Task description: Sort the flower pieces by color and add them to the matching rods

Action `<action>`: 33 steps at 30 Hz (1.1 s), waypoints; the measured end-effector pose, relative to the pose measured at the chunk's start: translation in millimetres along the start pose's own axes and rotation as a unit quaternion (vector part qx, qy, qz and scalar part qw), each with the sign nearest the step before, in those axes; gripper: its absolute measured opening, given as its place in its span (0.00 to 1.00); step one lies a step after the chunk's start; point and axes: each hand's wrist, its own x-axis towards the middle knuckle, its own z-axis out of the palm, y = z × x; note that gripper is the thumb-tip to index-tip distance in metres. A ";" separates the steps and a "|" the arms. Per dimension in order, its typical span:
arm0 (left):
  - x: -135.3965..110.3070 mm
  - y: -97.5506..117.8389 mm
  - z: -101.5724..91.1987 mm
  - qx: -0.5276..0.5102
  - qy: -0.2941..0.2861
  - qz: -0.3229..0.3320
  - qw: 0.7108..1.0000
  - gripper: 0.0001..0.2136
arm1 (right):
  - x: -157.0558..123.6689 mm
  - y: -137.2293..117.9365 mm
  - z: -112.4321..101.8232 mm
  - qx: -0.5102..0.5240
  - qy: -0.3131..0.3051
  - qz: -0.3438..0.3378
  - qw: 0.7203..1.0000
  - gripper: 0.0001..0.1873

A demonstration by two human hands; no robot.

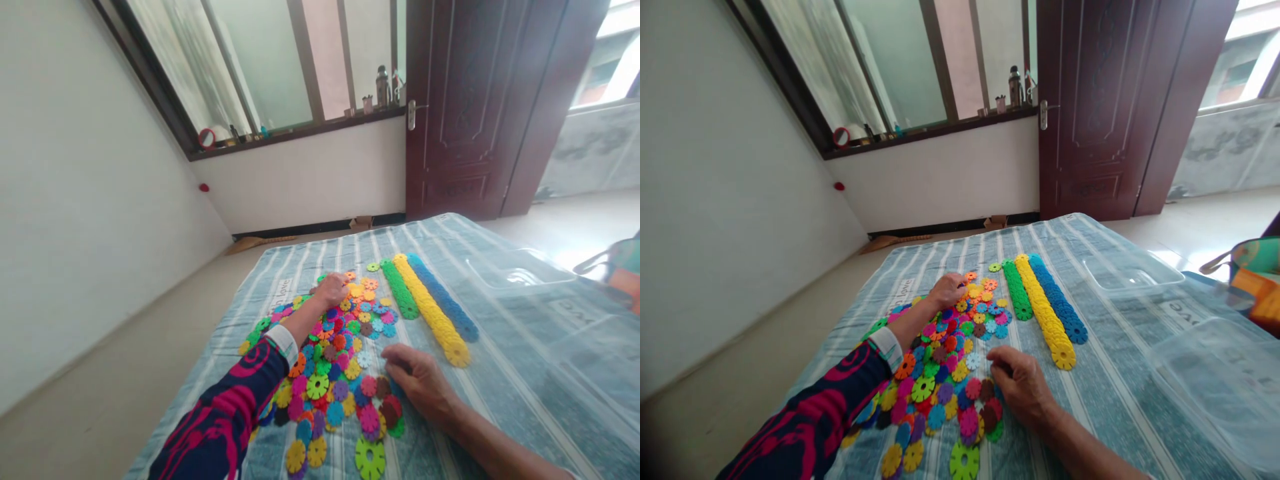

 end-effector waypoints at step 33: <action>-30.7 82.2 18.4 0.007 -0.057 0.218 0.974 0.09 | 3.6 -7.2 -1.6 -0.014 -0.004 -0.040 0.999 0.12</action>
